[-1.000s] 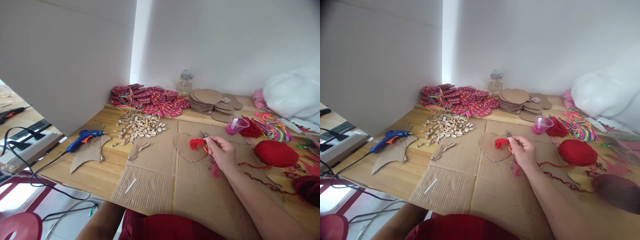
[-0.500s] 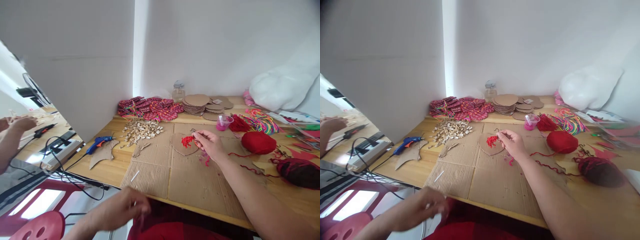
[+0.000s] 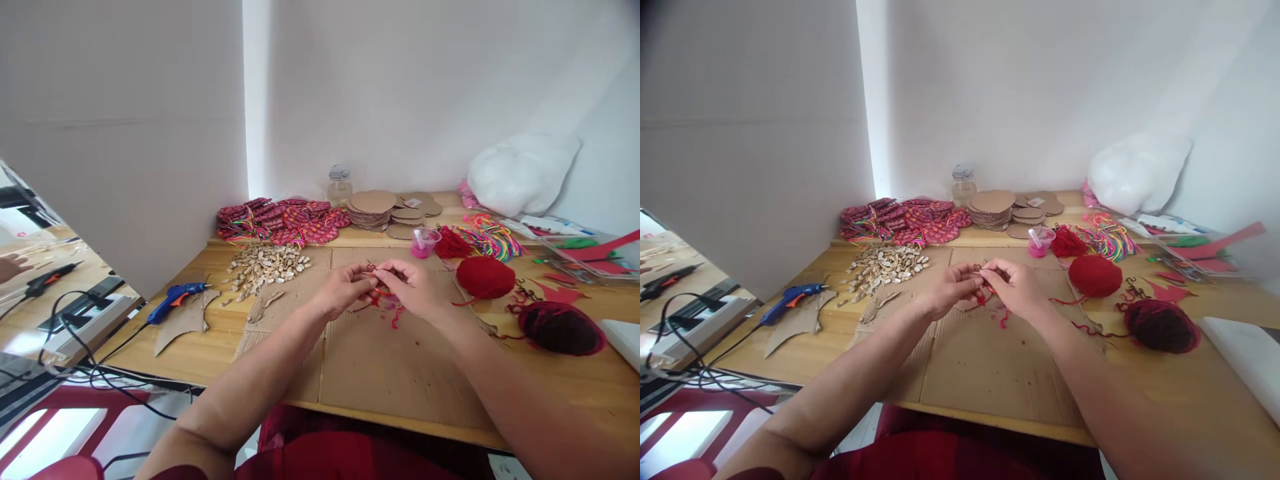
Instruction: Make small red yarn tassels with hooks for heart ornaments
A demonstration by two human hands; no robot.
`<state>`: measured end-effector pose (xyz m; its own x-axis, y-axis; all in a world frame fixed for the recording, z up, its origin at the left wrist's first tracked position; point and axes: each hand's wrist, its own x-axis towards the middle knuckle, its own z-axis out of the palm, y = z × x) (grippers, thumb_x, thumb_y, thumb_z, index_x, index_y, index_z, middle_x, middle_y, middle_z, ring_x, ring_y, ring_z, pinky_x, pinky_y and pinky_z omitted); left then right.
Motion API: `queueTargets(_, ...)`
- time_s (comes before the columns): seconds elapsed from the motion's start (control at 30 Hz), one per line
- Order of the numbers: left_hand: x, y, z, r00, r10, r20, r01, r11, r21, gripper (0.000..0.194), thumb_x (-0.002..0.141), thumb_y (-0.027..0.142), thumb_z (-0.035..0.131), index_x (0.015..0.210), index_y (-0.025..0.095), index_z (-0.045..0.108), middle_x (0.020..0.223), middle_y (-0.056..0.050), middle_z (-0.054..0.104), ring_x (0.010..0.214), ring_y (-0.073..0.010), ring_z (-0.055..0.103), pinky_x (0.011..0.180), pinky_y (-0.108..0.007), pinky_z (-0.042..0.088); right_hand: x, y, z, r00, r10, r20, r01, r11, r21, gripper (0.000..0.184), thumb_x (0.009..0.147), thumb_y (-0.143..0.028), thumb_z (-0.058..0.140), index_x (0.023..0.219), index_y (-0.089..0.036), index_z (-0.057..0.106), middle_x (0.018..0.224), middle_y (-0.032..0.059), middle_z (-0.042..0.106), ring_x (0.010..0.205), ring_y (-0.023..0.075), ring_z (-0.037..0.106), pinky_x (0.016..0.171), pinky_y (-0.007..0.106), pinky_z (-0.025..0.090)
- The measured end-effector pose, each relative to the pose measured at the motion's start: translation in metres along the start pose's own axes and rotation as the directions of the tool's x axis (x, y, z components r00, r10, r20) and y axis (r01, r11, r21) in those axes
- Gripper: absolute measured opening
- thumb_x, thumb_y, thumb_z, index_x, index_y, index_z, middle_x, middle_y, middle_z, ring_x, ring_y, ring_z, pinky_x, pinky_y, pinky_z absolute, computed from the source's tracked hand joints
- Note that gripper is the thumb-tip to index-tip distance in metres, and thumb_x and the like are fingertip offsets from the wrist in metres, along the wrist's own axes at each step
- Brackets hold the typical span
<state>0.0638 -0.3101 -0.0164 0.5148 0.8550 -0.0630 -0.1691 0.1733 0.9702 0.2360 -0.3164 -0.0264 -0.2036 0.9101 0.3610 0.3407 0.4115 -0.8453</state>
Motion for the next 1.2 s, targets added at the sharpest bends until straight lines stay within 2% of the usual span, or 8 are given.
queueTargets(0.17,-0.009,-0.027,-0.010,0.993,-0.073,0.098,0.042,0.958,0.284,0.028,0.082,0.032,0.063,0.098,0.009,0.070,0.064,0.002,0.055,0.049,-0.0017,0.039,0.046,-0.014,0.028,0.003,0.011,-0.019,0.974,0.013,-0.228,-0.006,1.000,0.030,0.024,0.088,-0.041,0.060,0.083,-0.019,0.066,0.067,-0.0001,0.061,0.056,0.0115,0.052,0.052,0.024,0.040)
queueTargets(0.27,-0.020,-0.030,-0.024,0.968,-0.239,0.073,0.196,0.906,0.375,0.030,0.085,0.028,0.057,0.105,0.010,0.070,0.069,0.000,0.059,0.052,-0.0045,0.046,0.046,-0.015,0.036,0.004,0.010,-0.037,0.955,0.022,-0.297,0.004,0.996,0.086,0.025,0.087,-0.044,0.062,0.085,-0.020,0.067,0.069,0.0000,0.061,0.053,0.0105,0.049,0.050,0.023,0.039)
queueTargets(0.33,-0.022,-0.021,-0.030,0.983,-0.055,-0.176,0.114,0.932,0.345,0.028,0.081,0.024,0.062,0.103,0.010,0.069,0.075,-0.002,0.061,0.061,-0.0079,0.054,0.047,-0.016,0.041,0.002,0.006,-0.042,0.967,0.011,-0.253,0.000,0.999,0.041,0.025,0.085,-0.044,0.063,0.084,-0.020,0.068,0.069,0.0004,0.061,0.054,0.0108,0.049,0.050,0.024,0.039)
queueTargets(0.4,-0.021,-0.007,-0.028,0.950,0.131,-0.283,-0.061,0.967,0.246,0.031,0.080,0.022,0.063,0.109,0.013,0.066,0.095,-0.007,0.064,0.086,-0.0143,0.063,0.053,-0.017,0.047,-0.001,0.001,-0.040,0.988,0.003,-0.152,-0.009,0.999,-0.040,0.025,0.085,-0.044,0.063,0.082,-0.019,0.069,0.067,0.0007,0.062,0.055,0.0114,0.050,0.051,0.024,0.039)
queueTargets(0.53,-0.012,0.011,-0.005,0.985,0.079,-0.154,-0.080,0.997,0.001,0.038,0.073,0.008,0.069,0.109,0.013,0.063,0.115,-0.011,0.062,0.103,-0.0190,0.065,0.073,-0.026,0.056,-0.006,-0.006,-0.025,1.000,-0.015,-0.001,0.015,0.998,-0.061,0.027,0.088,-0.042,0.059,0.081,-0.019,0.070,0.066,0.0006,0.063,0.054,0.0117,0.050,0.051,0.024,0.037)
queueTargets(0.7,-0.001,0.002,0.019,0.978,-0.173,-0.115,0.166,0.984,-0.070,0.017,0.078,0.009,0.069,0.093,0.009,0.061,0.080,-0.006,0.067,0.066,-0.0095,0.066,0.068,-0.023,0.054,-0.004,-0.003,-0.019,0.999,-0.014,-0.040,0.013,1.000,-0.015,0.026,0.084,-0.043,0.062,0.080,-0.019,0.071,0.075,0.0034,0.069,0.062,0.0141,0.056,0.057,0.026,0.043)
queueTargets(1.0,0.013,-0.011,0.009,0.993,-0.041,-0.113,0.041,0.999,0.003,0.033,0.068,0.020,0.081,0.093,0.010,0.064,0.079,-0.004,0.069,0.060,-0.0071,0.061,0.059,-0.020,0.050,-0.002,0.007,-0.020,0.982,0.136,-0.132,-0.106,0.972,0.211,0.027,0.081,-0.045,0.067,0.084,-0.018,0.070,0.060,-0.0015,0.059,0.049,0.0097,0.047,0.046,0.023,0.038)
queueTargets(1.2,0.017,-0.017,0.005,0.992,-0.129,-0.004,0.128,0.990,-0.055,0.040,0.069,0.034,0.082,0.097,0.010,0.066,0.081,-0.005,0.070,0.062,-0.0065,0.062,0.059,-0.019,0.052,-0.002,0.006,-0.021,0.978,0.168,-0.121,-0.146,0.974,0.171,0.027,0.082,-0.046,0.067,0.083,-0.019,0.070,0.062,0.0000,0.060,0.052,0.0106,0.050,0.047,0.024,0.042)
